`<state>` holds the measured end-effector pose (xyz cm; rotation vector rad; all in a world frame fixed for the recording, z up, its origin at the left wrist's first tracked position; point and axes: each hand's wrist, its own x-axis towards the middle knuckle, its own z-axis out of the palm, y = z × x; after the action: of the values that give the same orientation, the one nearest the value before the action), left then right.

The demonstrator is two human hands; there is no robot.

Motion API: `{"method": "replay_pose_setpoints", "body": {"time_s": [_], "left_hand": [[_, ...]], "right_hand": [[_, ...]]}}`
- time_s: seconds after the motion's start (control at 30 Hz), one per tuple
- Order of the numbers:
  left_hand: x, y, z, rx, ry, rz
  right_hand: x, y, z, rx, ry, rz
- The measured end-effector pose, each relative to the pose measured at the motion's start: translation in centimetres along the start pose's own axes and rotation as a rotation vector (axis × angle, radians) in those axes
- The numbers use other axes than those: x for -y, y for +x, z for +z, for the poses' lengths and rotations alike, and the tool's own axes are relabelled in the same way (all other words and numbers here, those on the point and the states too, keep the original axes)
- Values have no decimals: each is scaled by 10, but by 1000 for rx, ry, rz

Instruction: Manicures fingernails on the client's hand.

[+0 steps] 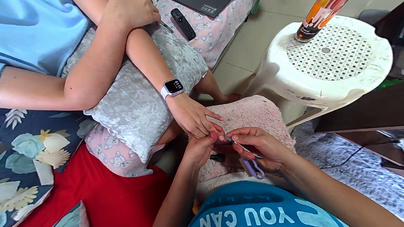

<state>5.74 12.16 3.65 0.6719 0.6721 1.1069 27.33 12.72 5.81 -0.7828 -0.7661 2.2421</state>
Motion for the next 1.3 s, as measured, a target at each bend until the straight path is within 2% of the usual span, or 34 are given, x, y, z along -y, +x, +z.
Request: {"method": "replay_pose_setpoints", "body": {"time_s": [0.43, 0.57, 0.63, 0.77, 0.83, 0.93, 1.07, 1.2, 1.3], "left_hand": [[1, 1, 1, -8, 16, 17], [1, 1, 2, -12, -15, 9], [2, 1, 2, -9, -20, 12], [4, 2, 9, -83, -7, 35], [5, 1, 18, -153, 1, 42], [6, 1, 30, -250, -72, 64], [6, 2, 36, -263, -101, 83], [5, 0, 37, -225, -79, 131], [3, 1, 34, -147, -54, 117]], "right_hand": [[3, 2, 2, -24, -85, -50], [11, -1, -6, -21, -268, -104], [19, -3, -10, -44, -423, -197], [23, -2, 10, 77, -310, -513], [20, 7, 31, 128, -373, -654], [26, 29, 56, 11, -629, -819], [38, 46, 63, -140, -668, -1010], [5, 24, 45, -20, -689, -906], [-15, 3, 22, -79, -765, -881]]}}
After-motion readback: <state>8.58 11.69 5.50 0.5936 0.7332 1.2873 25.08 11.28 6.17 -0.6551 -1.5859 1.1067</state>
